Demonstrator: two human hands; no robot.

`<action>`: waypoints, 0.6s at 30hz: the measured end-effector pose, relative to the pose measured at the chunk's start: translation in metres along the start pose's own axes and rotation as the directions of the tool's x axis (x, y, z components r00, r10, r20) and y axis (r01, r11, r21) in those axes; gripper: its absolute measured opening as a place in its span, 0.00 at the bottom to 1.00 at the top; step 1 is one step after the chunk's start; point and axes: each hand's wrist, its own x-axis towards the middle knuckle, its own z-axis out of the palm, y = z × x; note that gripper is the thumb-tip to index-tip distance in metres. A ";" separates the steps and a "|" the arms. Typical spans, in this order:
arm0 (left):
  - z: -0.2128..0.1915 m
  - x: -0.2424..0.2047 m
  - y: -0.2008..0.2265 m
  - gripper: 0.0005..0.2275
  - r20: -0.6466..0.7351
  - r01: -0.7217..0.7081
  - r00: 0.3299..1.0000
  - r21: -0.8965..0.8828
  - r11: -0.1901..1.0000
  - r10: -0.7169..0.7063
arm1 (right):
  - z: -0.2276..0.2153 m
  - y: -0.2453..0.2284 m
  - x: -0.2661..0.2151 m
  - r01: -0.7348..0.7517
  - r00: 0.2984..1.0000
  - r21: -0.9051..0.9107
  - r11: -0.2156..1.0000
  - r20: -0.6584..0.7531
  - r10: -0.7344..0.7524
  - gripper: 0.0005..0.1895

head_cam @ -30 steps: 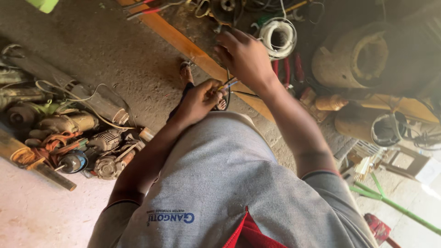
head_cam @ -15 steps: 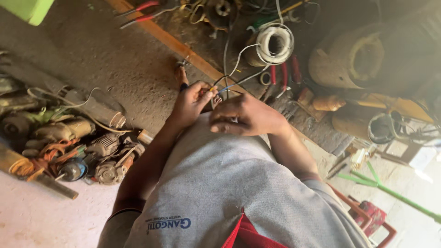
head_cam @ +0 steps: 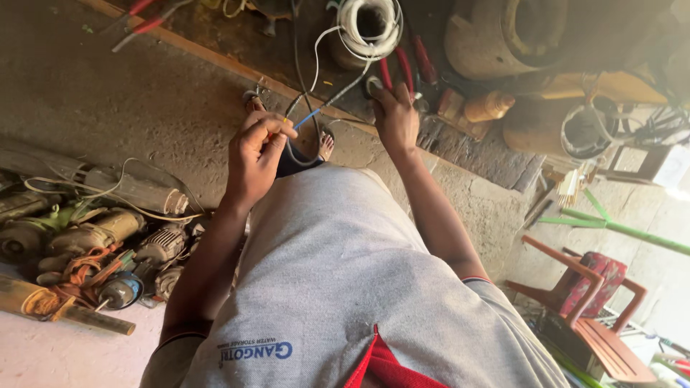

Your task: The person strips the insulation from several colored wires using a knife, twists the exposed ends together, and wraps the connections with electrical tape. They also cut a piece of black conduit tubing and place it over the taped wire bundle.

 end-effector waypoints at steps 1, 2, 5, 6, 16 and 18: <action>0.002 -0.002 0.005 0.04 -0.012 -0.024 1.000 0.040 0.999 0.025 | -0.004 -0.002 -0.004 -0.018 1.000 0.109 0.994 0.013 0.017 0.11; 0.003 -0.003 0.010 0.05 -0.027 -0.050 0.998 0.082 0.995 0.052 | -0.012 -0.006 -0.009 -0.032 0.999 0.219 0.975 0.026 0.027 0.11; 0.005 -0.003 0.024 0.06 -0.036 -0.043 0.998 0.099 0.994 0.046 | -0.047 -0.027 -0.025 -0.162 0.977 0.766 0.622 0.211 -0.005 0.11; 0.006 -0.001 0.026 0.06 -0.023 -0.089 0.995 0.132 0.987 0.093 | -0.059 -0.037 -0.030 -0.237 0.957 0.893 0.383 0.283 -0.068 0.11; -0.005 0.010 0.050 0.09 0.072 -0.092 0.993 0.021 0.996 0.090 | -0.109 -0.115 -0.031 -0.021 0.923 0.847 0.532 0.221 -0.315 0.11; -0.004 0.008 0.052 0.11 0.089 -0.061 0.994 0.000 0.998 0.061 | -0.111 -0.122 -0.033 0.232 0.908 0.638 0.734 0.128 -0.398 0.09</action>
